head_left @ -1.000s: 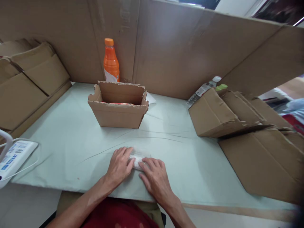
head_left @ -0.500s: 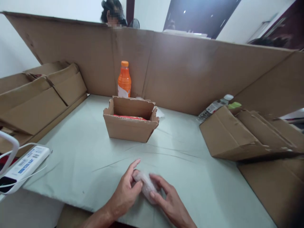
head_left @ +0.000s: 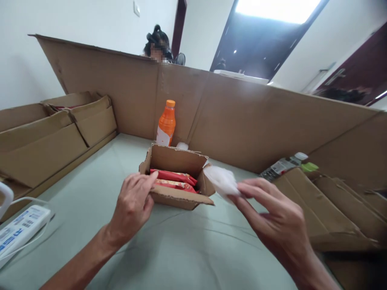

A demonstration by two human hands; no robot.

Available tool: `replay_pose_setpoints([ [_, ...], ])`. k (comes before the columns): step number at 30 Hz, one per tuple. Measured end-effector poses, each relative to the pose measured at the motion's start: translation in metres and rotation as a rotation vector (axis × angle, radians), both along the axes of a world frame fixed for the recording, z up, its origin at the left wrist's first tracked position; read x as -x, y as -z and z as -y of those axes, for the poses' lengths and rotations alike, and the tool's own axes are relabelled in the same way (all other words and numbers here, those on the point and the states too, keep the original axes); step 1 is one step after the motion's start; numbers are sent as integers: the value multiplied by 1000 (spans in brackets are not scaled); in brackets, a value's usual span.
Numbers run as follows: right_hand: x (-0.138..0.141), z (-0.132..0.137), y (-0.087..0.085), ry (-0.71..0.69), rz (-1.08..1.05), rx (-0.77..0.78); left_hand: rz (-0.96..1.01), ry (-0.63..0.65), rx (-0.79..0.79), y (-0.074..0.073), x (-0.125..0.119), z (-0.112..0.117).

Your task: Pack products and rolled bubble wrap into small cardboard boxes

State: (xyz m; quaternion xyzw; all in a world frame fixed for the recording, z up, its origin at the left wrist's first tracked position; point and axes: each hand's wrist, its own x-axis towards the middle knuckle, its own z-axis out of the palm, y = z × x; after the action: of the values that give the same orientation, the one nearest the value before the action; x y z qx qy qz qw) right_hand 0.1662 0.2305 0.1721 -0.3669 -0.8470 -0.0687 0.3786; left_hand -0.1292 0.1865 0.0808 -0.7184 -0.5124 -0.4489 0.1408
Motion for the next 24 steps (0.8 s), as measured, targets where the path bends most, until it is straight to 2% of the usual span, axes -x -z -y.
replay_pose_setpoints([
  [3, 45, -46, -12, -5, 381, 22, 32, 10, -13, 10, -5, 7],
  [7, 107, -92, 5, 22, 823, 188, 62, 10, -23, 10, -3, 6],
  [10, 139, -109, 24, -33, 924, 269, 60, 29, -12, 8, 1, 1],
  [13, 151, -115, 33, -60, 929, 307, 56, 44, -2, 8, 2, -2],
  [15, 144, -115, 30, -60, 924, 324, 59, 33, -14, 8, 2, -1],
  [17, 121, -108, 20, -65, 861, 328, 81, -10, -50, 10, 4, 2],
  [19, 81, -94, 9, -57, 633, 285, 152, -80, -62, 14, 8, 9],
  [20, 58, -84, 7, -32, 450, 245, 214, -119, -28, 18, 11, 13],
  [22, 11, -61, 11, 84, 100, 191, 390, -173, 129, 29, 18, 20],
  [24, -22, -40, 33, 203, -70, 253, 588, -175, 322, 43, 23, 24],
])
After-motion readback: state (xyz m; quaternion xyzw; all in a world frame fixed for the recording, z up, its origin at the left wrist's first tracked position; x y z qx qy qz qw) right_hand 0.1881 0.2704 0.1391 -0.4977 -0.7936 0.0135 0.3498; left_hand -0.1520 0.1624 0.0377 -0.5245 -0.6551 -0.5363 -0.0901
